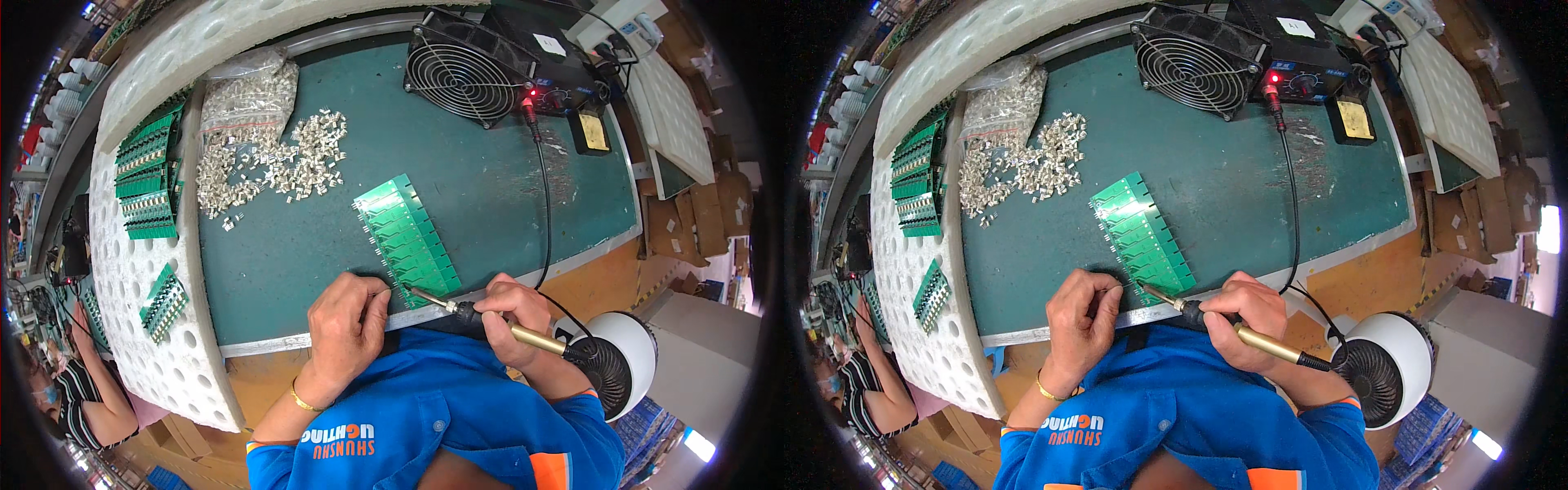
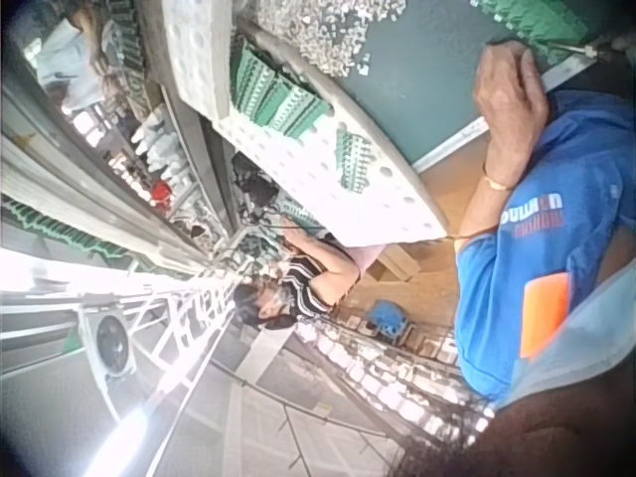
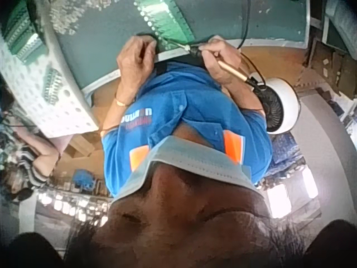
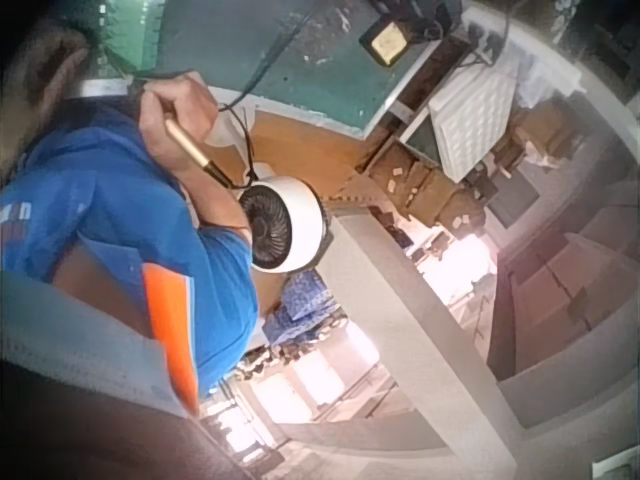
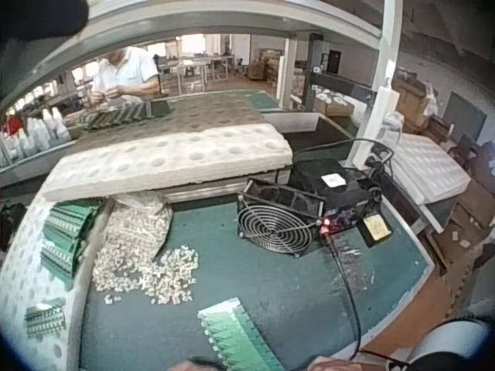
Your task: The person solders electronic components onto a circuit board strip using a soldering iron and solder wire by hand.
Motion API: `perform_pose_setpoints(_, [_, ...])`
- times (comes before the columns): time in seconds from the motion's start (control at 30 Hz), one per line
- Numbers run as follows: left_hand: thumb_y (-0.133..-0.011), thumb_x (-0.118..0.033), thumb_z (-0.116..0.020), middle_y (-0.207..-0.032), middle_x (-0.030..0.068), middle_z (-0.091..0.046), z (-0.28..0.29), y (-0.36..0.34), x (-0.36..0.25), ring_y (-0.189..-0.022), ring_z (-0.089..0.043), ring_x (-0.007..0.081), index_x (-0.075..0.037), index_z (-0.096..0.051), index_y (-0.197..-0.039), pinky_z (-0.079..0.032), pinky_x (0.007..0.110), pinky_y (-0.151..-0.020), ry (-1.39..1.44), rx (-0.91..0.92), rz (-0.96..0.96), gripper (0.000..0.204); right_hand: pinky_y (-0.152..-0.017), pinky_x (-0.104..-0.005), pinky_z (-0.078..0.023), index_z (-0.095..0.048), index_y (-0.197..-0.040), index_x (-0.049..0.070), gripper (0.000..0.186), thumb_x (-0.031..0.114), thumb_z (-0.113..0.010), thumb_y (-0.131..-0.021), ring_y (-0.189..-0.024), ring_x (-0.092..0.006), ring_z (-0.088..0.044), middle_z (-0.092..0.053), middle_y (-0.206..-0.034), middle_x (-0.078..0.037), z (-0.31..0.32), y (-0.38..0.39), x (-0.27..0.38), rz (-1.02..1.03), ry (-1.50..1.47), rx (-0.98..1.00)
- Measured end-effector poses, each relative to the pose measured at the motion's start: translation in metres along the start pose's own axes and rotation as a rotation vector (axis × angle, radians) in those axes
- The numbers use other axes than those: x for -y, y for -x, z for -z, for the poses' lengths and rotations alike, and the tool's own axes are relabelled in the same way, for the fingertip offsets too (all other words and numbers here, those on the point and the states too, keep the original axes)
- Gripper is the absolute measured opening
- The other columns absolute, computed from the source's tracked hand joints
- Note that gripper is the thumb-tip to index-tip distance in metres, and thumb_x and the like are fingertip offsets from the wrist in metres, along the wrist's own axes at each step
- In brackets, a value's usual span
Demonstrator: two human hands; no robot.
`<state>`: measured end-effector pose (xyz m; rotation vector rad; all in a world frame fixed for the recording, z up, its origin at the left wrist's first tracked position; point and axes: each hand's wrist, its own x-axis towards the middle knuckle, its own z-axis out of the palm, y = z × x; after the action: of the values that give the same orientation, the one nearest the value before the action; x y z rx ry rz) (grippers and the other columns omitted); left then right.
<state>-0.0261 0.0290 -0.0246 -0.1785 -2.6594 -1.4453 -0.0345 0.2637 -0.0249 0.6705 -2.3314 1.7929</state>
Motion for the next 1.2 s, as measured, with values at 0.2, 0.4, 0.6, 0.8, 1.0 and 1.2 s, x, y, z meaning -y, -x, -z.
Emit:
perform_pose_setpoints(0.2, [-0.078,0.003,-0.069,-0.072,0.0125,-0.057,0.0015,0.0005,0.0006,-0.062,-0.058,0.0308,-0.002,-0.063,-0.081,-0.046,0.039,-0.056,0.003,0.024,-0.013,0.008,-0.051,-0.0341,-0.042,-0.061,-0.084,0.0,0.01,0.0,-0.067,-0.076,-0.053,-0.0226,-0.052,-0.059,-0.064,-0.011,0.0022,0.0013,0.0005,0.004,-0.008,0.001])
perform_pose_setpoints(0.4, [-0.078,0.003,-0.069,-0.071,0.0124,-0.057,0.0016,0.0005,0.0005,-0.062,-0.058,0.0302,-0.002,-0.063,-0.081,-0.046,0.038,-0.056,0.015,0.004,-0.001,0.008,-0.052,-0.0343,-0.043,-0.061,-0.084,0.0,0.011,-0.002,-0.067,-0.075,-0.054,-0.0228,-0.053,-0.06,-0.065,-0.011,0.0034,0.0003,0.0017,-0.013,0.002,0.01])
perform_pose_setpoints(0.6, [-0.083,0.001,-0.068,-0.071,0.0089,-0.055,-0.0006,0.0007,0.004,-0.056,-0.052,0.0193,-0.001,-0.063,-0.084,-0.041,0.031,-0.051,0.003,-0.005,-0.032,0.005,-0.053,-0.0345,-0.044,-0.061,-0.084,0.001,0.011,-0.002,-0.067,-0.075,-0.054,-0.0229,-0.053,-0.059,-0.065,-0.011,0.0016,-0.0011,0.0019,-0.012,0.008,0.012])
perform_pose_setpoints(0.8, [-0.084,0.001,-0.068,-0.071,0.0087,-0.055,0.0008,0.0018,0.0046,-0.056,-0.052,0.0179,0.0,-0.063,-0.084,-0.041,0.03,-0.051,0.013,-0.007,-0.03,0.005,-0.055,-0.034,-0.042,-0.061,-0.086,0.0,0.008,0.002,-0.064,-0.079,-0.053,-0.0196,-0.048,-0.055,-0.063,-0.008,0.0049,-0.0044,0.0013,-0.004,0.014,0.009])
perform_pose_setpoints(1.0, [-0.083,0.002,-0.069,-0.071,0.0082,-0.054,0.0003,0.0039,0.0052,-0.056,-0.051,0.0161,0.0,-0.063,-0.083,-0.04,0.028,-0.05,0.023,-0.026,-0.039,0.006,-0.055,-0.0336,-0.043,-0.061,-0.086,0.0,0.008,0.003,-0.065,-0.08,-0.054,-0.0197,-0.05,-0.056,-0.064,-0.008,0.0053,-0.005,0.0028,-0.014,0.032,0.027])
perform_pose_setpoints(1.2, [-0.076,0.001,-0.073,-0.069,0.0091,-0.056,0.0005,0.0067,0.0023,-0.056,-0.054,0.0251,-0.004,-0.063,-0.081,-0.043,0.035,-0.051,0.005,-0.037,-0.002,0.012,-0.054,-0.0337,-0.046,-0.062,-0.087,0.0,0.013,0.0,-0.069,-0.076,-0.056,-0.0235,-0.056,-0.063,-0.069,-0.011,0.0037,-0.0038,0.0058,0.002,0.056,0.06])
